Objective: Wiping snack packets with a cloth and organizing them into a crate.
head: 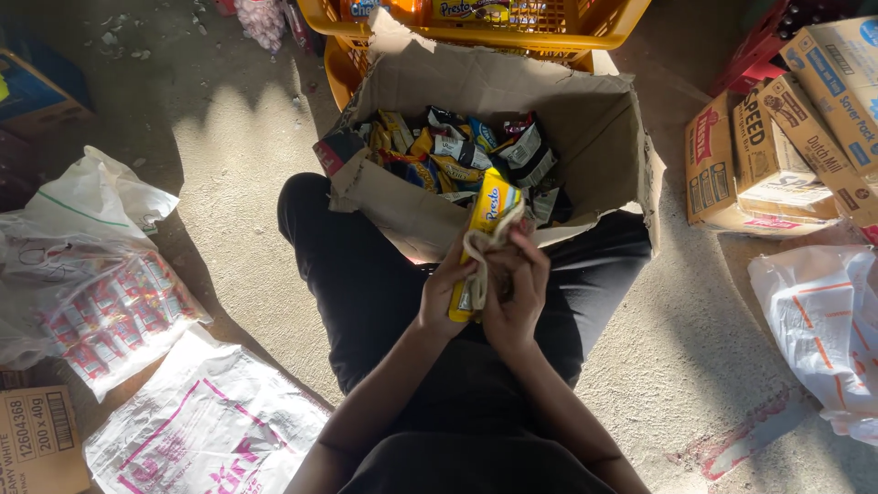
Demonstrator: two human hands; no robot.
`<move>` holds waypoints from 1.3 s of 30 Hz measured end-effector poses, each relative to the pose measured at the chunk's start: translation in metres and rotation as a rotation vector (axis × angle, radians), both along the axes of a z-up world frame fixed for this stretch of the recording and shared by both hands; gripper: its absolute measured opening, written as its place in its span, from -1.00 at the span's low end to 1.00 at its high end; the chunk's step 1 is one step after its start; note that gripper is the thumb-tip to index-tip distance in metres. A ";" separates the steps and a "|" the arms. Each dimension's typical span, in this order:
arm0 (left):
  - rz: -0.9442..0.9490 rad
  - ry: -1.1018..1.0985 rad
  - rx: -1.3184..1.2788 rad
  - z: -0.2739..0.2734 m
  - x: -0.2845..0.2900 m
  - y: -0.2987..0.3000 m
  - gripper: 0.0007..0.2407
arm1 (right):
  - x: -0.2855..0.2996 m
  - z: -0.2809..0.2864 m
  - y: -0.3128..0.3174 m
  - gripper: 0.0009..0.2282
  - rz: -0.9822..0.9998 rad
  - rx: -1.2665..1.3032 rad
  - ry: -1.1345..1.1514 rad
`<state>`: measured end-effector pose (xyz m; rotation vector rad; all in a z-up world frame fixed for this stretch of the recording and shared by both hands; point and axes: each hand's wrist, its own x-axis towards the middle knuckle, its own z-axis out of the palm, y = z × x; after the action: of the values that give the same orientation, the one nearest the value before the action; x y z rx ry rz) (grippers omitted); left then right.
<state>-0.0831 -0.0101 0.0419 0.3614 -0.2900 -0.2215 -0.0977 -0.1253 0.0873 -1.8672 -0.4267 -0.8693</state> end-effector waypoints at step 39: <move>0.042 0.095 -0.089 -0.051 0.019 0.060 -0.27 | 0.052 -0.060 -0.059 -0.59 0.225 -0.155 0.588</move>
<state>-0.0642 0.0494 -0.0089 0.2679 -0.1981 -0.1832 -0.0457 -0.1842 0.0274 -2.0598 -0.3285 -0.1190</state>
